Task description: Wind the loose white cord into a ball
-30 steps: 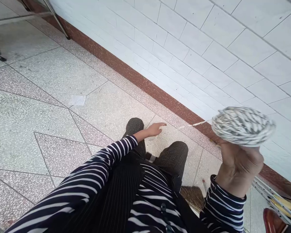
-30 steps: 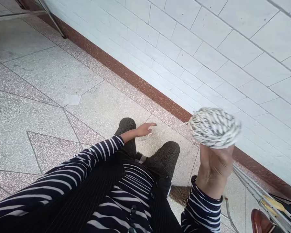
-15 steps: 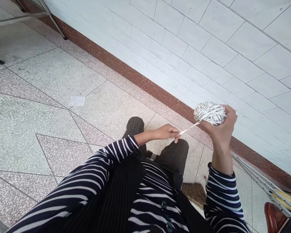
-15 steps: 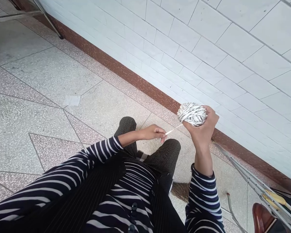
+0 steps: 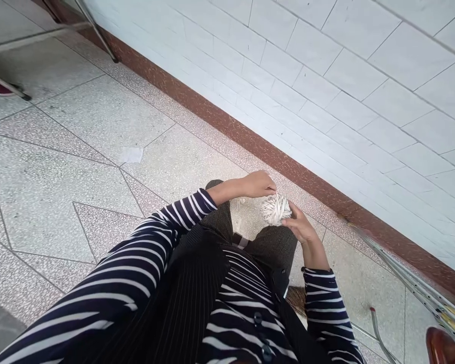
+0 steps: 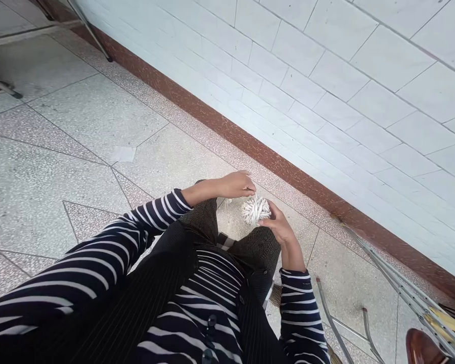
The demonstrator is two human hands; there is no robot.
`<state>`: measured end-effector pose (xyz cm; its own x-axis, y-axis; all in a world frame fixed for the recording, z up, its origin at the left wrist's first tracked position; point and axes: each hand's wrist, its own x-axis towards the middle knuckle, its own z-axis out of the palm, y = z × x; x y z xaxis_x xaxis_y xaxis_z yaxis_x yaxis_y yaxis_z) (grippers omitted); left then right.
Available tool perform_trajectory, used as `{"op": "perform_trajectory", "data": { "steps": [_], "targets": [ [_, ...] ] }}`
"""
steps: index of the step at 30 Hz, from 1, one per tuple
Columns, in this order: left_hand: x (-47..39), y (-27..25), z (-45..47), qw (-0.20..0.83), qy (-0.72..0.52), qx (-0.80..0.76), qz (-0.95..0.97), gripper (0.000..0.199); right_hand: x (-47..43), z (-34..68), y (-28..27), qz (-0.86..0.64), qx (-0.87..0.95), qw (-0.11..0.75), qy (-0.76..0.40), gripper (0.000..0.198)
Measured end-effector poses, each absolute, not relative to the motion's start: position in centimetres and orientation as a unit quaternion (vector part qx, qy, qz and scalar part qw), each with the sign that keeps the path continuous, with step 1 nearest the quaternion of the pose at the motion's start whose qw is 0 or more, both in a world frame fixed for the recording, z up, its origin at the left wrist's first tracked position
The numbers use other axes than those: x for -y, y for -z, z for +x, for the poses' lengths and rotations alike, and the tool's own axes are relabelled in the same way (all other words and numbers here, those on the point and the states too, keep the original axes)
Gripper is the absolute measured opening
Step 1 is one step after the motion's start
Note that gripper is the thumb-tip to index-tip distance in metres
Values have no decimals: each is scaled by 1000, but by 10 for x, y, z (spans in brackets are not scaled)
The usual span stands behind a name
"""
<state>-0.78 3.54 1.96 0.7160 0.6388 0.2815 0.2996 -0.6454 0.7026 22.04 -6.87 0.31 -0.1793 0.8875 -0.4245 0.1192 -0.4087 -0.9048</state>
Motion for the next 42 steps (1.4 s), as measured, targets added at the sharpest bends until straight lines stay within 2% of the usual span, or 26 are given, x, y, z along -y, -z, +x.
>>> {"op": "perform_trajectory", "data": {
  "steps": [3,6,12,17,22,28,36,42],
  "targets": [
    [-30,-14,3,364,-239,-222,872,28,78,223,0,-519,406,341,-670,76],
    [-25,-11,12,403,-279,-237,839,31,84,222,2,-499,377,383,-680,75],
    [-22,5,10,511,-256,-293,767,28,91,218,-18,-470,304,520,-645,74],
    [-8,45,-6,568,-209,-319,729,33,92,221,-34,-454,304,571,-612,71],
    [10,79,-21,588,-167,-370,699,31,91,226,-38,-449,299,616,-574,63],
    [17,86,-23,601,-160,-383,683,26,83,229,-63,-436,287,669,-530,59],
    [11,97,-13,597,-163,-371,692,28,76,233,-121,-427,366,682,-468,54],
    [19,105,-18,583,-167,-361,708,26,67,241,-142,-437,451,678,-380,53]
  ]
}}
